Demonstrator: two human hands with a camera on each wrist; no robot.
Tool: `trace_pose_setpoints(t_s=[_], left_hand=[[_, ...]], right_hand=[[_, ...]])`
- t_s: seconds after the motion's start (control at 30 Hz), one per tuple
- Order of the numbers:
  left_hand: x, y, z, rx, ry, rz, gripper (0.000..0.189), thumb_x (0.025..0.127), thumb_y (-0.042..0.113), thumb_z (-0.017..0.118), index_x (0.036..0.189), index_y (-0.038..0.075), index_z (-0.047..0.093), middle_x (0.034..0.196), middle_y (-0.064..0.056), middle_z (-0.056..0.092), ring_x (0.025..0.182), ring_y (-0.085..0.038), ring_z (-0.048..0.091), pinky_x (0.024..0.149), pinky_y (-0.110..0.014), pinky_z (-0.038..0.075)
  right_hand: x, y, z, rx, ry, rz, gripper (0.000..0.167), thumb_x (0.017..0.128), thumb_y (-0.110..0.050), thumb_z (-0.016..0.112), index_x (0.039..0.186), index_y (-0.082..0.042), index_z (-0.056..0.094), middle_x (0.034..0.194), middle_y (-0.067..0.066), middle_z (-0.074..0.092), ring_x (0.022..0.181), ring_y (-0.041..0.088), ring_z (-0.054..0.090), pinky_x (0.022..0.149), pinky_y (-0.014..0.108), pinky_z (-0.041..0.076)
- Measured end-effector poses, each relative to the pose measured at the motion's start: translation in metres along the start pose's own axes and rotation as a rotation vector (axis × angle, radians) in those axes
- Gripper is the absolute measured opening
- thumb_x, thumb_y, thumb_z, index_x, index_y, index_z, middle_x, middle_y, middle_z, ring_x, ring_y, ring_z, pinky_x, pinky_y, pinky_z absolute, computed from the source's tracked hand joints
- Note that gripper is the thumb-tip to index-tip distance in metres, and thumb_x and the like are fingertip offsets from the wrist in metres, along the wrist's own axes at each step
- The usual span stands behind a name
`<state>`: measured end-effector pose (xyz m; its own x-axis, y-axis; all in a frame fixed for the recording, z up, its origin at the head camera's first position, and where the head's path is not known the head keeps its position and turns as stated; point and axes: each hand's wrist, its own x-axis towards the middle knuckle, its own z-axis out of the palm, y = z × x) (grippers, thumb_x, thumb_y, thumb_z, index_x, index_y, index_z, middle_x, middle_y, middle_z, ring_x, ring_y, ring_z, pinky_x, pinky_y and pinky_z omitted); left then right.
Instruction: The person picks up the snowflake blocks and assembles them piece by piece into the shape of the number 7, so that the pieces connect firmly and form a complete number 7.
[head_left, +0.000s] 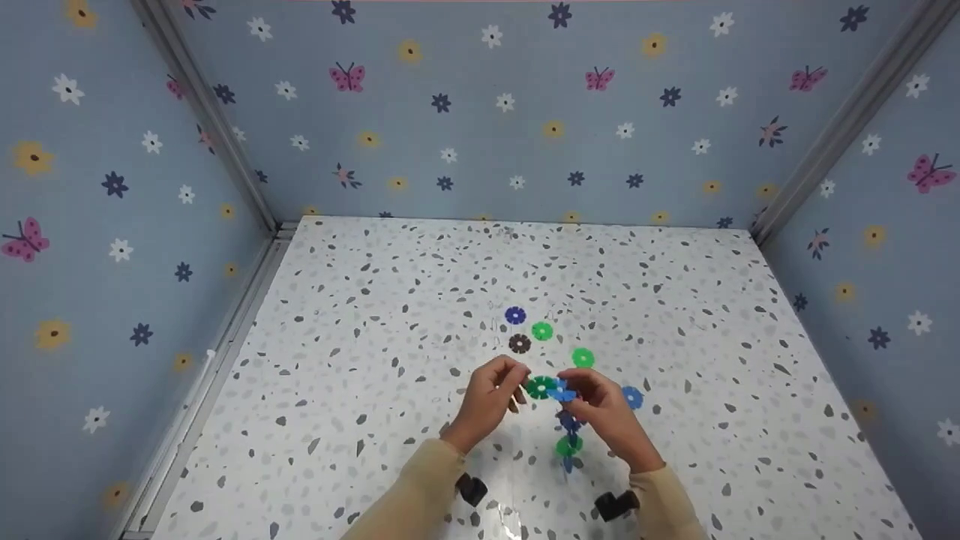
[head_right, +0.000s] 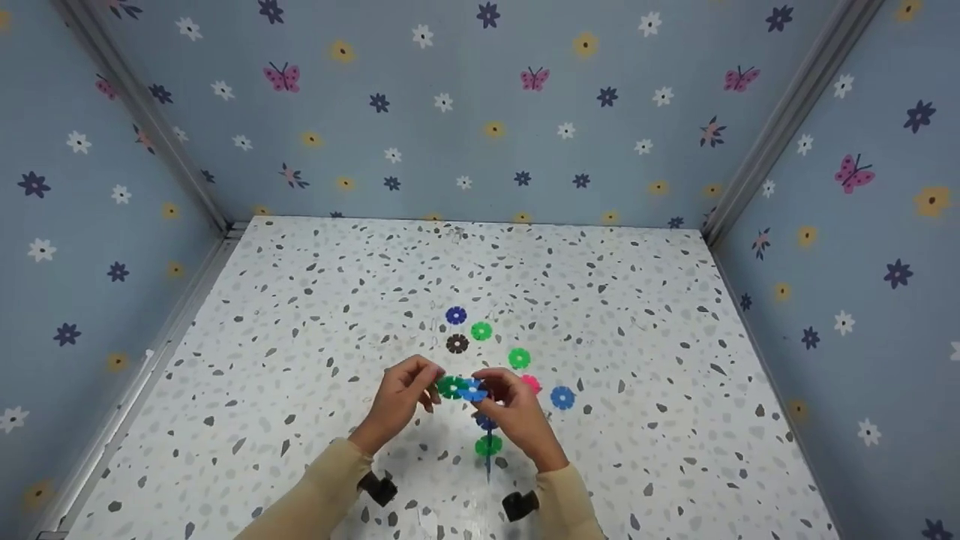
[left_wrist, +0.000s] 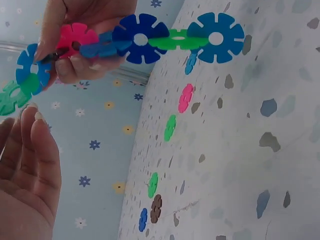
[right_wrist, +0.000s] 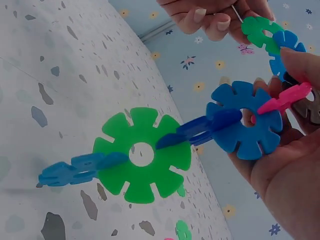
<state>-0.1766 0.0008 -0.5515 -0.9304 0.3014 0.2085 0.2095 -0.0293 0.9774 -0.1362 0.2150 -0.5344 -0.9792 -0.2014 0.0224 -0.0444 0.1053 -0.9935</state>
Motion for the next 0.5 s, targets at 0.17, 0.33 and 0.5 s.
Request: trace_pose_setpoints(t_s=[0.17, 0.33, 0.5], left_hand=[[0.026, -0.020, -0.009, 0.169, 0.080, -0.093, 0.011, 0.098, 0.012, 0.061, 0.100, 0.003, 0.066, 0.090, -0.004, 0.064, 0.066, -0.020, 0.060, 0.055, -0.027, 0.051], [0.054, -0.042, -0.015, 0.437, 0.047, -0.284, 0.013, 0.092, 0.007, 0.063, 0.104, 0.006, 0.065, 0.097, -0.003, 0.061, 0.079, -0.017, 0.057, 0.071, -0.033, 0.050], [0.072, -0.056, -0.016, 0.587, -0.017, -0.366, 0.017, 0.094, 0.012, 0.061, 0.110, 0.006, 0.061, 0.096, -0.007, 0.060, 0.079, -0.021, 0.059, 0.071, -0.036, 0.049]], right_hand=[[0.000, 0.013, -0.005, 0.030, 0.012, 0.013, 0.038, 0.093, -0.006, 0.065, 0.128, 0.004, 0.056, 0.112, 0.016, 0.060, 0.097, 0.028, 0.059, 0.081, 0.033, 0.055], [-0.001, 0.014, -0.010, 0.063, -0.003, 0.037, 0.039, 0.095, -0.008, 0.063, 0.131, 0.003, 0.054, 0.118, 0.021, 0.058, 0.102, 0.031, 0.059, 0.085, 0.036, 0.054], [-0.005, 0.001, -0.011, 0.129, -0.027, -0.015, 0.034, 0.096, -0.003, 0.057, 0.130, 0.000, 0.056, 0.115, 0.020, 0.058, 0.099, 0.026, 0.061, 0.083, 0.034, 0.055]])
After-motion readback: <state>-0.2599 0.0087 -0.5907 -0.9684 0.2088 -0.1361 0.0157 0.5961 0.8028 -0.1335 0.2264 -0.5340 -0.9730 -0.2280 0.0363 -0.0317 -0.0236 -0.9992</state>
